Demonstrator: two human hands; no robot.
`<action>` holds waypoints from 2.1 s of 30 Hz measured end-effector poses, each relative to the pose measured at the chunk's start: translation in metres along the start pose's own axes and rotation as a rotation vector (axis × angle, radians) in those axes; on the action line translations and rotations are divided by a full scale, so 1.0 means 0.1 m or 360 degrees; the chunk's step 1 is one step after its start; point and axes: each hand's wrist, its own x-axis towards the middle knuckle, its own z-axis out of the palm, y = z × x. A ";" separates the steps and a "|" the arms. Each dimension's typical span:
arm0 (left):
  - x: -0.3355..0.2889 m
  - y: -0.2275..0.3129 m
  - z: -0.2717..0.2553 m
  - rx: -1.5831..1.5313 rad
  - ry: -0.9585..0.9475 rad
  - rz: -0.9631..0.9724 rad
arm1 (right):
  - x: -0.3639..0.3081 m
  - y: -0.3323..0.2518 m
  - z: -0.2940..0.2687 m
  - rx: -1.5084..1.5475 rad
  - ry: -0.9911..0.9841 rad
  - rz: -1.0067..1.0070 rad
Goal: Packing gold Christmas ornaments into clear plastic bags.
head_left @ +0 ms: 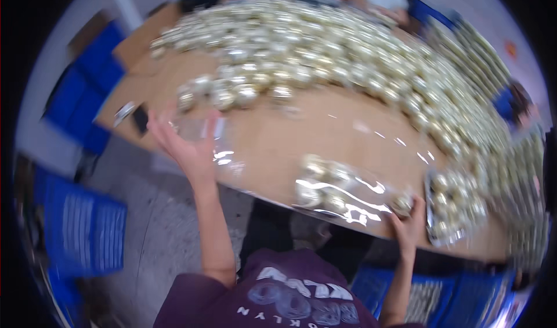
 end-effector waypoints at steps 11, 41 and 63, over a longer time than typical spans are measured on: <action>0.44 -1.92 -0.61 0.0699 -0.0245 0.0085 | 0.00 -0.24 -0.02 -0.0199 -0.0199 -0.0143; -0.96 1.09 0.50 -0.0086 -0.1629 0.0971 | 0.13 -0.39 0.49 0.0627 -0.0373 -0.0213; -0.96 0.95 0.51 -0.0640 -0.2218 0.0353 | 1.01 -2.71 3.01 -0.0462 -0.0816 -0.1648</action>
